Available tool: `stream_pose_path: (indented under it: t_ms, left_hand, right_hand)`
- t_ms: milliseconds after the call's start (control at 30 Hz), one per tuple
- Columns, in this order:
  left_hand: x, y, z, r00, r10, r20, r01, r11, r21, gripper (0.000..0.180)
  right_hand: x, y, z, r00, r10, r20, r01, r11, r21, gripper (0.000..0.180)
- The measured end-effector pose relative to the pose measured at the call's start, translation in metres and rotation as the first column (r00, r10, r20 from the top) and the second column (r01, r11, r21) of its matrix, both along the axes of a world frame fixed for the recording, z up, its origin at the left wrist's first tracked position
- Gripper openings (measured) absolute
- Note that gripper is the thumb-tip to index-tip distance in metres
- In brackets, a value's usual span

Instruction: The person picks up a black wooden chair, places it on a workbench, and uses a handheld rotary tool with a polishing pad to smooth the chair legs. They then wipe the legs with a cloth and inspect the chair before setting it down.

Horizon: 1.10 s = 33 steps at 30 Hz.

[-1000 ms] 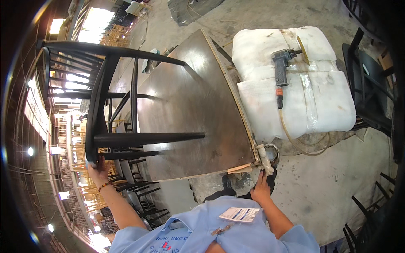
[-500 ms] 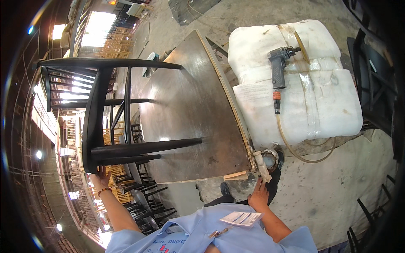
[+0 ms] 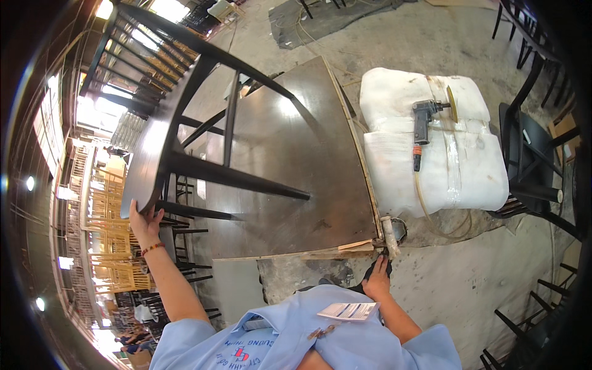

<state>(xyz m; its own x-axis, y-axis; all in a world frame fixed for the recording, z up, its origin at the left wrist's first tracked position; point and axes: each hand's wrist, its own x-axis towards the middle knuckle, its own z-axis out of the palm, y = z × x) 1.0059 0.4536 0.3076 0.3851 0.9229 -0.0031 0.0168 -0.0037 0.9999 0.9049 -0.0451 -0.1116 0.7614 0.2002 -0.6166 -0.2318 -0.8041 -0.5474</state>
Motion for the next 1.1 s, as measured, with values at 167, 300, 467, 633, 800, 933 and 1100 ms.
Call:
stream_pose_path:
  t_ms: [167,300,467,633,800,933,1100]
  left_hand:
    - [-0.002,0.004,-0.008,0.979,-0.111,0.171,0.113,0.994,-0.001,0.028]
    - [-0.013,0.009,-0.016,0.931,-0.218,0.294,0.233,0.972,-0.014,0.034]
    - [-0.043,0.049,-0.014,0.908,-0.274,0.318,0.305,0.951,-0.051,0.036]
    - [-0.058,0.114,0.001,0.934,-0.244,0.259,0.268,0.962,-0.059,0.039]
    - [-0.055,0.137,0.009,0.942,-0.249,0.225,0.256,0.967,-0.004,0.032]
    - [-0.064,0.124,-0.007,0.9,-0.3,0.315,0.287,0.954,0.09,0.031]
    - [-0.076,0.108,0.01,0.931,-0.337,0.138,0.339,0.941,0.011,0.035]
  right_hand:
    - [-0.006,0.017,0.005,1.0,0.008,0.016,-0.007,0.996,-0.092,0.111]
    - [-0.011,0.034,0.011,0.998,-0.046,0.033,0.051,0.984,-0.168,0.108]
    - [-0.002,0.043,0.016,1.0,0.008,-0.028,-0.018,0.928,-0.373,0.098]
    - [0.075,0.076,0.136,0.969,0.244,-0.027,-0.245,0.969,-0.016,0.06]
    - [0.157,0.161,0.353,0.84,-0.368,0.398,-0.114,0.598,0.793,0.058]
    - [0.178,0.212,0.433,0.807,-0.539,0.24,0.078,0.5,0.863,0.046]
    - [0.197,0.215,0.434,0.779,-0.57,0.262,0.07,0.494,0.867,0.032]
